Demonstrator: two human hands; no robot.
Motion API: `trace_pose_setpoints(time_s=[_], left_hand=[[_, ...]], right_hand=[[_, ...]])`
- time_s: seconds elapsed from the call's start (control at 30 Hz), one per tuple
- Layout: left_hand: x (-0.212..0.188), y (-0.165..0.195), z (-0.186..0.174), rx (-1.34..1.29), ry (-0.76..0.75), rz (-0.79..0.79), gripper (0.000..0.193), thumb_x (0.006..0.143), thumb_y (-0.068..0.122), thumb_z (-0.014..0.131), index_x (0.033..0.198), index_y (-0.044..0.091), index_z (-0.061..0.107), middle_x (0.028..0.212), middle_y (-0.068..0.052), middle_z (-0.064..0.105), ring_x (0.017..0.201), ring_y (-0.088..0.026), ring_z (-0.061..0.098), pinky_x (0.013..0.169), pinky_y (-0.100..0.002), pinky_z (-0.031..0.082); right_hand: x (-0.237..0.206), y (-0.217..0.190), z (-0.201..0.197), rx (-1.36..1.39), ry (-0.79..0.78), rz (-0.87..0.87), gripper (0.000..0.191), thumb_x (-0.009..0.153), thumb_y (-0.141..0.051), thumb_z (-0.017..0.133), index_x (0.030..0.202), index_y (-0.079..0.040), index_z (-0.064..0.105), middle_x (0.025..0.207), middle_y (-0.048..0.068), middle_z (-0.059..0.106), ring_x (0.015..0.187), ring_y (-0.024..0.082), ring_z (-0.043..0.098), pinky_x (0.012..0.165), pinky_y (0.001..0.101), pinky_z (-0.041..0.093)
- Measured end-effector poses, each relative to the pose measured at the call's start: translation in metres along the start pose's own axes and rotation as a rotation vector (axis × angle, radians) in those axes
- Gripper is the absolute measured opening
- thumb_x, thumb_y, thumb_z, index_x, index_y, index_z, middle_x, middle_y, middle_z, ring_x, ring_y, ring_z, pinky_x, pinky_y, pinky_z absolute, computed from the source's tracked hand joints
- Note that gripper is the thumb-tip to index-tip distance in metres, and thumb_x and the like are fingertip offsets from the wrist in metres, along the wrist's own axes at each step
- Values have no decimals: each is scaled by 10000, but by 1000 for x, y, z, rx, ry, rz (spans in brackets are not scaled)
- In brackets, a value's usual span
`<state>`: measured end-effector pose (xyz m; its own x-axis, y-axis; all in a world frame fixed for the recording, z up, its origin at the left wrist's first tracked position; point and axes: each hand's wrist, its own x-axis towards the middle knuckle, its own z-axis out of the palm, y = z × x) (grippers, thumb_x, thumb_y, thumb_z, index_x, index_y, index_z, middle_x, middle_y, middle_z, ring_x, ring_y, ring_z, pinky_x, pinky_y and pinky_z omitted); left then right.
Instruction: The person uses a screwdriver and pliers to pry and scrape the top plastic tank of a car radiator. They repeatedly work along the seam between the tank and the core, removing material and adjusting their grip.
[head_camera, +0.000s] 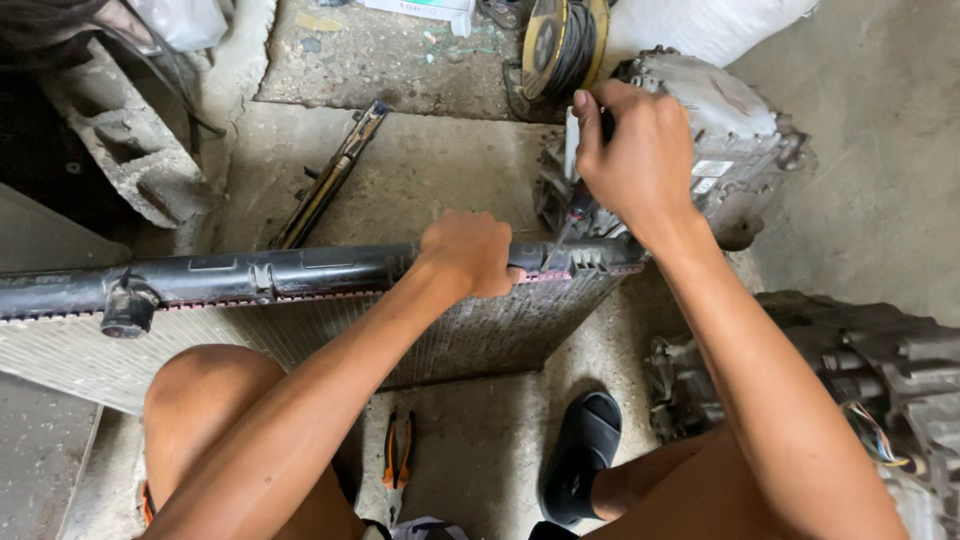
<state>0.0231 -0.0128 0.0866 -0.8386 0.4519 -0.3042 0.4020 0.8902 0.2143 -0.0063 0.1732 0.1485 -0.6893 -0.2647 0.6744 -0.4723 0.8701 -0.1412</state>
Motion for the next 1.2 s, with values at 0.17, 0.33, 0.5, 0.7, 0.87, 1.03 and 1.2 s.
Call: trace_pose_setpoints(time_s=[0.17,0.33,0.5,0.7,0.87,1.03,1.2], left_hand=[[-15,12,2,3,-50,43,414,856,440,725,1009,58,767,967,-179,753,916,-354,754,857,-459,588],[-21,20,13,-26,9,90,433,836,465,741,1020,74,765,1040,-179,739,1028,-384,705,911,-506,540],[-8,3,9,-7,40,37,524,854,553,725,1048,68,761,1072,-177,738,1035,-388,713,915,-483,549],[1,-1,4,21,23,36,526,861,555,726,1025,57,776,1060,-172,754,1037,-363,716,900,-471,570],[3,-3,4,14,-17,-14,551,866,577,711,1064,65,755,1032,-152,754,994,-351,729,867,-462,580],[3,-2,5,45,-9,11,535,882,578,696,1068,80,757,1009,-143,760,979,-335,736,851,-455,581],[-1,-1,3,26,34,16,531,859,569,719,1068,83,759,1031,-143,749,996,-339,721,872,-456,567]], right_hand=[[5,18,38,-38,-275,186,207,969,-209,681,943,-33,787,743,269,683,695,445,681,742,503,563],[-3,27,56,-76,-536,169,224,937,-190,656,889,-20,793,798,259,691,780,455,681,804,514,570],[3,12,12,34,-328,148,197,987,-181,663,977,-16,771,706,275,660,670,437,670,739,510,549],[-21,0,-33,102,26,36,173,1091,-78,665,973,40,709,803,238,667,661,393,642,644,463,493],[-42,-3,-37,41,86,-124,153,1112,-46,630,998,38,687,841,189,684,630,309,632,609,424,482],[-49,-12,-38,-3,42,-137,166,1113,-17,627,972,33,699,796,149,669,441,189,501,360,321,355],[-51,-25,-44,-39,37,-256,112,1092,-35,661,994,16,679,832,121,645,516,212,563,429,343,420]])
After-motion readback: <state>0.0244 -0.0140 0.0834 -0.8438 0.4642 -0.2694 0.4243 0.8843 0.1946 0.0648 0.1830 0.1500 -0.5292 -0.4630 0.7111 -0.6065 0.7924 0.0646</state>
